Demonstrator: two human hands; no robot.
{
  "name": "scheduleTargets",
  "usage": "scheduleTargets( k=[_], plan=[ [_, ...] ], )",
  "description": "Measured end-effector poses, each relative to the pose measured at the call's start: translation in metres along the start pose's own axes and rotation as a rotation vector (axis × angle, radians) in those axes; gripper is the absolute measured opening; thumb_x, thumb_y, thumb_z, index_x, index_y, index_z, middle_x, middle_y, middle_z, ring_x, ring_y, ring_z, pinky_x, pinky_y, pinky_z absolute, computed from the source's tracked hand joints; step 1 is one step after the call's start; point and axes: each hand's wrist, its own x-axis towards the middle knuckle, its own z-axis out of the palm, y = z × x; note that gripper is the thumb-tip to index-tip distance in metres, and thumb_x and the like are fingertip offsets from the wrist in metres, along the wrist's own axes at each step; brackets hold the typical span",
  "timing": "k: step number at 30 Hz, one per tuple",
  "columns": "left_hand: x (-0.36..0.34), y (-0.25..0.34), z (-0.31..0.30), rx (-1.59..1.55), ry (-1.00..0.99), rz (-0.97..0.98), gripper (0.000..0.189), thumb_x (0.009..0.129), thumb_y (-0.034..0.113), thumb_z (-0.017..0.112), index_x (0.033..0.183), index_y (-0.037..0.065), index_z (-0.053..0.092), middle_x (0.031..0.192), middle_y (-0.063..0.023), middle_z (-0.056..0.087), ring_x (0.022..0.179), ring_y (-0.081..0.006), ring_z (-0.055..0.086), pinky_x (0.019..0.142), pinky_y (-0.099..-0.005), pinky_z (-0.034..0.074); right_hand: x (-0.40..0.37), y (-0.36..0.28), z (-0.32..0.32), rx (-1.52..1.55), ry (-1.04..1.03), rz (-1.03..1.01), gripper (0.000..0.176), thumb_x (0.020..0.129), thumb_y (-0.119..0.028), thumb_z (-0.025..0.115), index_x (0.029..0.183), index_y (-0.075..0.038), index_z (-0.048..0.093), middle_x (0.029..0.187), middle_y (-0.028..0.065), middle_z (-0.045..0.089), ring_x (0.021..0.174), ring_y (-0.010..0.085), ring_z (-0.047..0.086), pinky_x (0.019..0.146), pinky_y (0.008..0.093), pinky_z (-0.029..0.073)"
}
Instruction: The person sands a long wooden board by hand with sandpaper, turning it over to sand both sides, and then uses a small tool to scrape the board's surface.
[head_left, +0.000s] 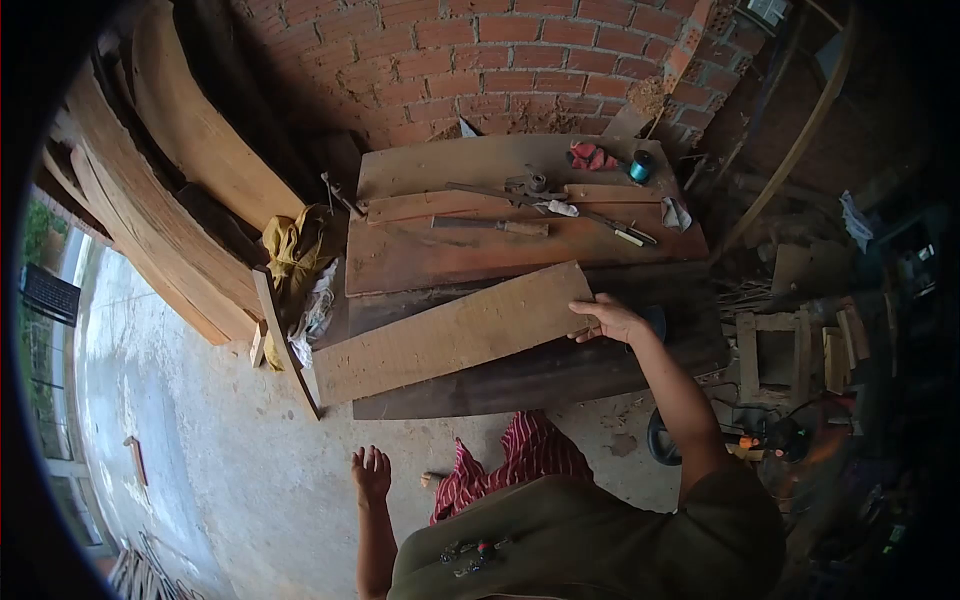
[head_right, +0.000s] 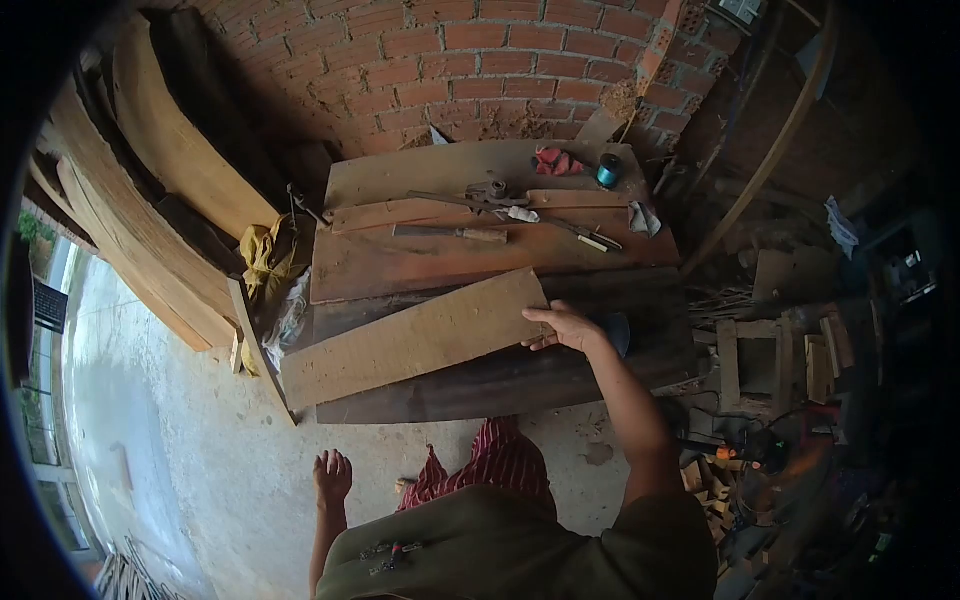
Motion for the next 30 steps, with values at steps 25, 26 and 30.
scheduleTargets(
  k=[25,26,30],
  plan=[
    [-0.13,-0.037,0.063,0.325,0.189,0.356,0.047,0.1,0.04,0.049,0.14,0.016,0.044,0.129,-0.0123,0.055,0.117,-0.0284,0.054,0.101,-0.0436,0.046,0.317,-0.121,-0.266,-1.178,0.723,-0.902,0.041,0.077,-0.002,0.073,0.117,-0.01,0.067,0.105,0.0169,0.061,0.098,0.0375,0.061,0.083,0.0454,0.049],
    [-0.13,-0.04,0.066,0.337,0.182,0.359,0.047,0.1,0.04,0.051,0.139,0.015,0.044,0.123,-0.0114,0.058,0.11,-0.0273,0.058,0.096,-0.043,0.049,0.32,-0.125,-0.267,-1.209,0.748,-0.856,0.038,0.079,0.0,0.069,0.116,-0.009,0.066,0.104,0.0192,0.063,0.096,0.0388,0.062,0.082,0.0412,0.051],
    [-0.118,-0.045,0.06,0.348,0.253,0.402,0.047,0.098,0.039,0.054,0.136,0.013,0.045,0.11,-0.01,0.063,0.094,-0.0253,0.064,0.085,-0.0411,0.054,0.288,-0.157,-0.228,-0.691,0.527,-0.794,0.031,0.097,-0.019,0.058,0.112,0.008,0.06,0.099,0.0109,0.068,0.088,0.0146,0.062,0.077,0.028,0.047]
  ],
)
